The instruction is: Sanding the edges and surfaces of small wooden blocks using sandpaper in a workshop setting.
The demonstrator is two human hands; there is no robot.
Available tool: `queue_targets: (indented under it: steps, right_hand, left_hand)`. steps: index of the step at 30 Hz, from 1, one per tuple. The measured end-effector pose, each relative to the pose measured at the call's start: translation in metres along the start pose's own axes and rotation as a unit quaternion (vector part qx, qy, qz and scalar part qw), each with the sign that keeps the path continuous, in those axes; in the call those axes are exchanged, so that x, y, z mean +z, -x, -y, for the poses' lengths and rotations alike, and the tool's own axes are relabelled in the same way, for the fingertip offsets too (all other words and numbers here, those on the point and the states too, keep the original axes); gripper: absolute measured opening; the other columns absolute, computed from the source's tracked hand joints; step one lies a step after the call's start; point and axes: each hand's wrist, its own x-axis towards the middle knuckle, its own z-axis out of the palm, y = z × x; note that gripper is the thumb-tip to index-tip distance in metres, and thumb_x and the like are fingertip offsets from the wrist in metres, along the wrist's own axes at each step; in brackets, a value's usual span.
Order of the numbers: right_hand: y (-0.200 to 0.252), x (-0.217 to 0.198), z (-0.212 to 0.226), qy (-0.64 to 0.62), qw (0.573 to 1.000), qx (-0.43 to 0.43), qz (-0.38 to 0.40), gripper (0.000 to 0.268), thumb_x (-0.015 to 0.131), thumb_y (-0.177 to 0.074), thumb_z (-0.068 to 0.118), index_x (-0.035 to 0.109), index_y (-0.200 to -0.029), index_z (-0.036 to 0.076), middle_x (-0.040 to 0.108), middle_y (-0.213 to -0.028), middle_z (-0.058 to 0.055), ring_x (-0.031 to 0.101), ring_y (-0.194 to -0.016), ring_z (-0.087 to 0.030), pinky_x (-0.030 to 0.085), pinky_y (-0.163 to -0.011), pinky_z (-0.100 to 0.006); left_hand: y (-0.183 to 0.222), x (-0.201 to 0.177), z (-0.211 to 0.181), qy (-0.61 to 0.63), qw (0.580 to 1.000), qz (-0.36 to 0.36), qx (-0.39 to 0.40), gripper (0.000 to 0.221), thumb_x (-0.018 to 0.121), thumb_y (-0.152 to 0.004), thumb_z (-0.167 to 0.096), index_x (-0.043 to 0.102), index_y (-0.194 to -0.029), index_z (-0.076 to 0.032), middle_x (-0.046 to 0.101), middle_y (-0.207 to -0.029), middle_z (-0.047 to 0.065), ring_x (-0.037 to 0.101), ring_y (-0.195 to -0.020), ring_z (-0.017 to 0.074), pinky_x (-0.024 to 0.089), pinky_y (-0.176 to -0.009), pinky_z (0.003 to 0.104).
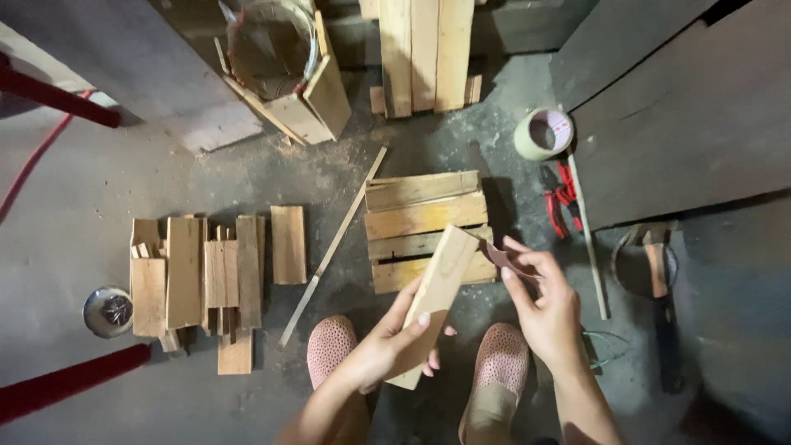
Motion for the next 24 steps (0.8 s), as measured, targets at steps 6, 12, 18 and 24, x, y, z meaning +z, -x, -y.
queue_targets:
  steps: [6, 12, 18, 24]
  right_hand:
    - [0.025, -0.042, 0.006, -0.038, 0.984, 0.100, -0.140, 0.020, 0.068, -0.095, 0.008, 0.059, -0.111, 0.001, 0.069, -0.103, -0.010, 0.065, -0.095, -0.015, 0.050, -0.086, -0.025]
    - [0.051, -0.082, 0.089, -0.112, 0.982, 0.081, -0.131, 0.017, 0.061, -0.096, 0.001, 0.053, -0.109, -0.006, 0.063, -0.111, -0.018, 0.070, -0.105, -0.027, 0.060, -0.100, -0.037]
    - [0.079, -0.107, 0.227, -0.086, 0.989, -0.036, -0.111, 0.021, 0.062, -0.095, 0.002, 0.052, -0.113, -0.001, 0.067, -0.112, -0.016, 0.070, -0.108, -0.020, 0.055, -0.102, -0.027]
    - [0.136, -0.117, 0.325, -0.016, 0.978, -0.206, -0.022, 0.015, 0.060, -0.092, 0.001, 0.048, -0.099, 0.005, 0.064, -0.136, -0.024, 0.069, -0.121, -0.029, 0.059, -0.100, -0.035]
  left_hand:
    - [0.034, 0.029, -0.047, -0.079, 0.996, -0.014, 0.044, 0.074, 0.049, -0.101, -0.036, 0.010, -0.162, -0.024, 0.059, -0.109, 0.021, 0.065, -0.071, 0.0211, 0.059, -0.061, 0.031]
    - [0.100, 0.106, -0.103, -0.166, 0.983, -0.054, 0.063, 0.079, 0.049, -0.093, -0.049, 0.017, -0.160, -0.024, 0.061, -0.103, 0.019, 0.063, -0.065, 0.0215, 0.054, -0.058, 0.032]
    - [0.181, 0.193, -0.146, -0.243, 0.967, -0.064, 0.029, 0.085, 0.047, -0.087, -0.056, 0.018, -0.163, -0.033, 0.064, -0.104, 0.013, 0.060, -0.065, 0.0181, 0.054, -0.060, 0.031]
    - [0.252, 0.266, -0.138, -0.284, 0.957, -0.028, 0.061, 0.086, 0.047, -0.086, -0.057, 0.021, -0.163, -0.032, 0.065, -0.104, 0.015, 0.062, -0.063, 0.0186, 0.057, -0.054, 0.032]
